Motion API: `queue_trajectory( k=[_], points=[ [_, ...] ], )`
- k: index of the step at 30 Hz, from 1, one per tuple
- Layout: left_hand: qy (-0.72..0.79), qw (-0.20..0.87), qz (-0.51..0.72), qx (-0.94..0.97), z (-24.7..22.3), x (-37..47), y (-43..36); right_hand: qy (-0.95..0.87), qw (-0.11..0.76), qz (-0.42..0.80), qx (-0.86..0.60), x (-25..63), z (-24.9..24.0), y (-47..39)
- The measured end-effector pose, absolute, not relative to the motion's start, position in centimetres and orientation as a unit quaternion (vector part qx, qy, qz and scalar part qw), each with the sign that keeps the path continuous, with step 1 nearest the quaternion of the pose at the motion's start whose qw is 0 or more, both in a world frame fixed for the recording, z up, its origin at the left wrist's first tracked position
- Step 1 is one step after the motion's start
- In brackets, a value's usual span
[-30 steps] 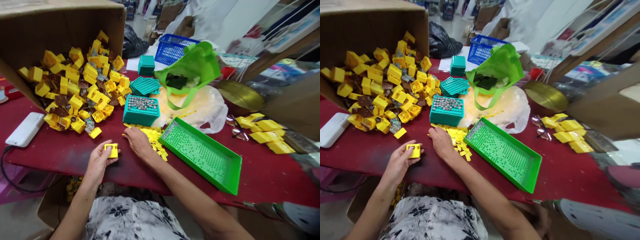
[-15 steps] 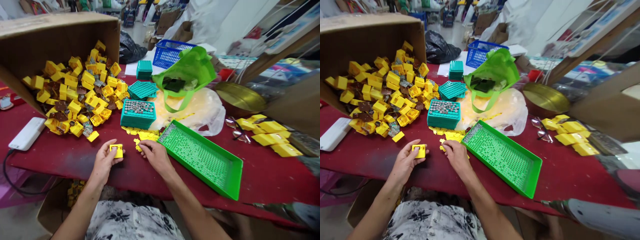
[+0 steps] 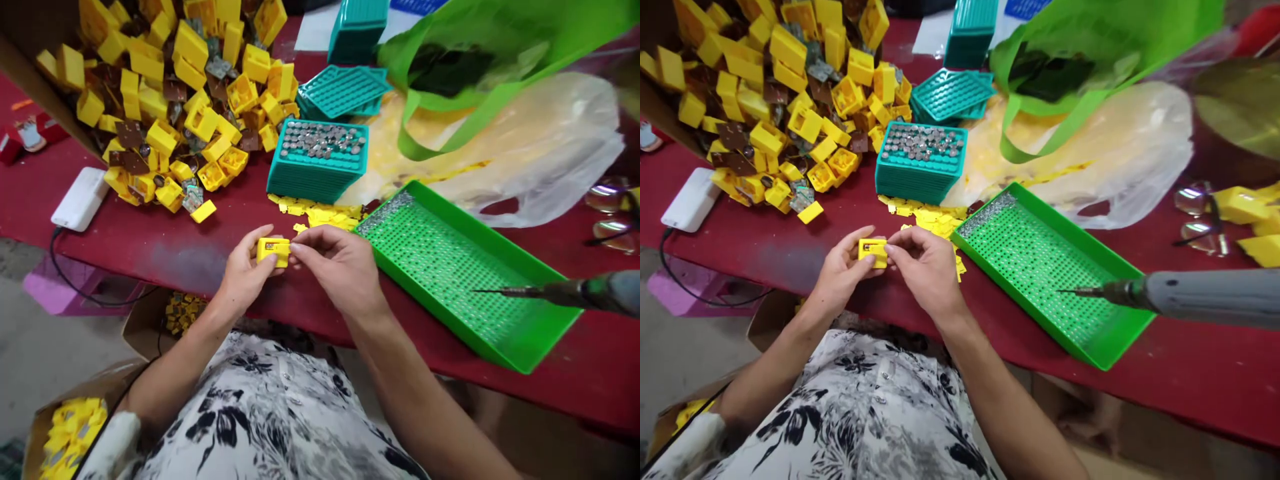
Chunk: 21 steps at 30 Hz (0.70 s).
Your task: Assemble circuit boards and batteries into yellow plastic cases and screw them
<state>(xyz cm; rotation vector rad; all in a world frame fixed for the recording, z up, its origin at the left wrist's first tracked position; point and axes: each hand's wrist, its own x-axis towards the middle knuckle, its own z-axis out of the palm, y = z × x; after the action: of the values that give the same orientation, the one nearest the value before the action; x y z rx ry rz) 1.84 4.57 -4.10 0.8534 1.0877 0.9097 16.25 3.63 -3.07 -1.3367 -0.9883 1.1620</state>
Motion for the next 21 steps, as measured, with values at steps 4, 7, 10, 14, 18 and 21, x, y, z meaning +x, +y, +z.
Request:
queue_trajectory(
  k=[4,7,10,14,18,21],
  points=[
    [0.480,0.664,0.400,0.411,-4.6,1.9,4.2,-0.426,0.516,0.463,-0.581,15.7,-3.7,3.6],
    [0.490,0.634,0.399,0.445,-5.0,1.8,4.0,-0.416,0.510,0.455,-0.600,15.7,-3.8,3.6],
    [0.500,0.595,0.395,0.490,-4.8,1.8,3.7,-0.388,0.505,0.485,-0.600,15.6,-3.6,3.5],
    [0.497,0.556,0.375,0.550,-4.1,1.8,3.7,-0.356,0.498,0.534,-0.583,15.7,-3.0,3.5],
    [0.499,0.531,0.361,0.582,-3.7,1.9,3.9,-0.351,0.480,0.551,-0.585,16.4,-2.6,3.7],
    [0.502,0.522,0.340,0.600,-3.4,1.8,3.9,-0.375,0.466,0.546,-0.587,16.8,-2.8,3.7]
  ],
)
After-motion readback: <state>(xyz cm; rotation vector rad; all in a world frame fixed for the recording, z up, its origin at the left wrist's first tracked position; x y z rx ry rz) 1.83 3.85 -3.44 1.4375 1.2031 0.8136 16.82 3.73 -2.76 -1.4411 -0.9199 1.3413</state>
